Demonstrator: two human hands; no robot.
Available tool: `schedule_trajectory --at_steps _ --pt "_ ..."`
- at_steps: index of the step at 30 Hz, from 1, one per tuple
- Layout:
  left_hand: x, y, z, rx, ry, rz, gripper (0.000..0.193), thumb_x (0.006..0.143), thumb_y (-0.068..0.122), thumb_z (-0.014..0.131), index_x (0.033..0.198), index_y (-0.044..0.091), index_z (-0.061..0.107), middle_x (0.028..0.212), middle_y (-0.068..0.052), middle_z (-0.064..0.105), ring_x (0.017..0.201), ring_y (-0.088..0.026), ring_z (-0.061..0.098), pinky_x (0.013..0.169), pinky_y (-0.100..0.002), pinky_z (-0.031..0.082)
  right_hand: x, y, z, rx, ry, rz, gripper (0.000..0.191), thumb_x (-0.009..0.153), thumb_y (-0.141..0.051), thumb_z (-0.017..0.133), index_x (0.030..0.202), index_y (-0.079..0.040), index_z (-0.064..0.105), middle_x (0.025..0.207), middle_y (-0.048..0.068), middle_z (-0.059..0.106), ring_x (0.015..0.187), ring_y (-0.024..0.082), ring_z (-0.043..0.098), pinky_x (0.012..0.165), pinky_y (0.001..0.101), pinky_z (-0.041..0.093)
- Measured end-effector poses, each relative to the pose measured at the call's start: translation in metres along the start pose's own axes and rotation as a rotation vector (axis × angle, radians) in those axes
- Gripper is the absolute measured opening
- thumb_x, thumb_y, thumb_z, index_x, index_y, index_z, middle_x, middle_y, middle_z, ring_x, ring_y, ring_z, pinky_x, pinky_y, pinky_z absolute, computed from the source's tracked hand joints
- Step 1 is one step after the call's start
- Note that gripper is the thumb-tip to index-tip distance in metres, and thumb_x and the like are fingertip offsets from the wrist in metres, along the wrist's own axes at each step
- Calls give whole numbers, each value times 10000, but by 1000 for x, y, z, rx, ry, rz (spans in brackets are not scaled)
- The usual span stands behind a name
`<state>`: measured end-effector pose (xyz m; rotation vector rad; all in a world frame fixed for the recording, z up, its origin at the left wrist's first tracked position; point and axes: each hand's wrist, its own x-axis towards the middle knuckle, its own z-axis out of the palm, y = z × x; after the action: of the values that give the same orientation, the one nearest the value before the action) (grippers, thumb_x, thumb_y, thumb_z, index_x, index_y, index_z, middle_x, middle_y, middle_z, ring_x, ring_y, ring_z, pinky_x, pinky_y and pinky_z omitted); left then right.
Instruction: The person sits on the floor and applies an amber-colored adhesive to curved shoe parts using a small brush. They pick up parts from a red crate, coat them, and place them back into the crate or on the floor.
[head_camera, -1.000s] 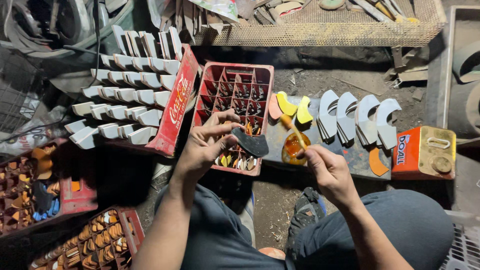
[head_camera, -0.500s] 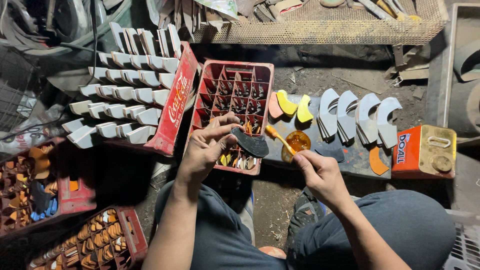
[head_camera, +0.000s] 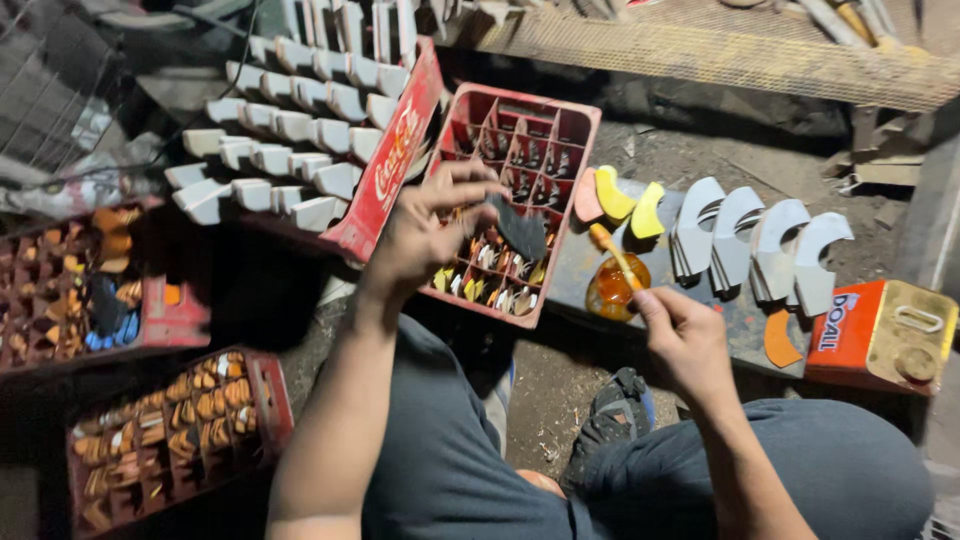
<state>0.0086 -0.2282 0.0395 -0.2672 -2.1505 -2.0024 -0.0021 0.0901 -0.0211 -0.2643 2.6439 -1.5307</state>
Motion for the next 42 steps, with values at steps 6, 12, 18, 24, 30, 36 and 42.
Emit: schedule_trajectory --at_steps 6,12,18,24,30,36,42 --pt "40 -5 -45 669 -93 -31 280 866 248 814 1117 128 783 1176 -59 650 1112 -182 646 835 -334 574 -1 1 0 -40 -44 24 223 1008 -204 652 1010 1 742 593 6 480 578 64 399 512 280 343" --pt "66 -70 -86 1031 -174 -54 333 774 305 882 1020 92 807 1098 -122 665 1084 -301 620 956 -419 471 -3 -2 6 -92 -104 -81 226 993 -200 644 1045 5 723 606 38 545 584 71 451 536 275 404" --pt "55 -131 -118 1006 -152 -113 365 795 291 863 1099 100 798 1114 -201 664 1118 -354 619 1017 -434 465 -2 -1 8 -157 -122 -52 227 994 -203 644 1040 3 729 601 69 527 566 96 436 531 292 396" --pt "56 -152 -120 990 -77 -81 364 783 301 874 1077 97 808 1249 -258 616 1244 -381 558 1083 -428 412 -2 -5 13 -182 -149 -20 233 976 -208 652 1032 5 726 586 74 547 540 104 453 521 295 405" --pt "60 -161 -115 1062 -122 -286 361 727 258 917 1030 100 803 1365 -244 542 1322 -385 507 1132 -416 385 -1 -5 15 -205 -174 18 235 981 -209 648 1035 4 729 578 91 543 532 116 445 514 300 397" --pt "62 -161 -105 1347 -219 -294 310 717 227 919 966 88 797 1325 -174 584 1338 -356 493 1125 -456 411 -1 -2 19 -215 -202 -1 230 975 -202 650 1051 2 728 580 85 534 541 102 432 509 291 387" --pt "70 -171 -97 1671 -203 -209 332 661 237 869 940 79 785 1268 -152 586 1265 -354 482 1022 -450 424 -2 1 21 -215 -223 -15 226 967 -198 659 1045 2 730 583 83 538 542 94 434 504 289 386"
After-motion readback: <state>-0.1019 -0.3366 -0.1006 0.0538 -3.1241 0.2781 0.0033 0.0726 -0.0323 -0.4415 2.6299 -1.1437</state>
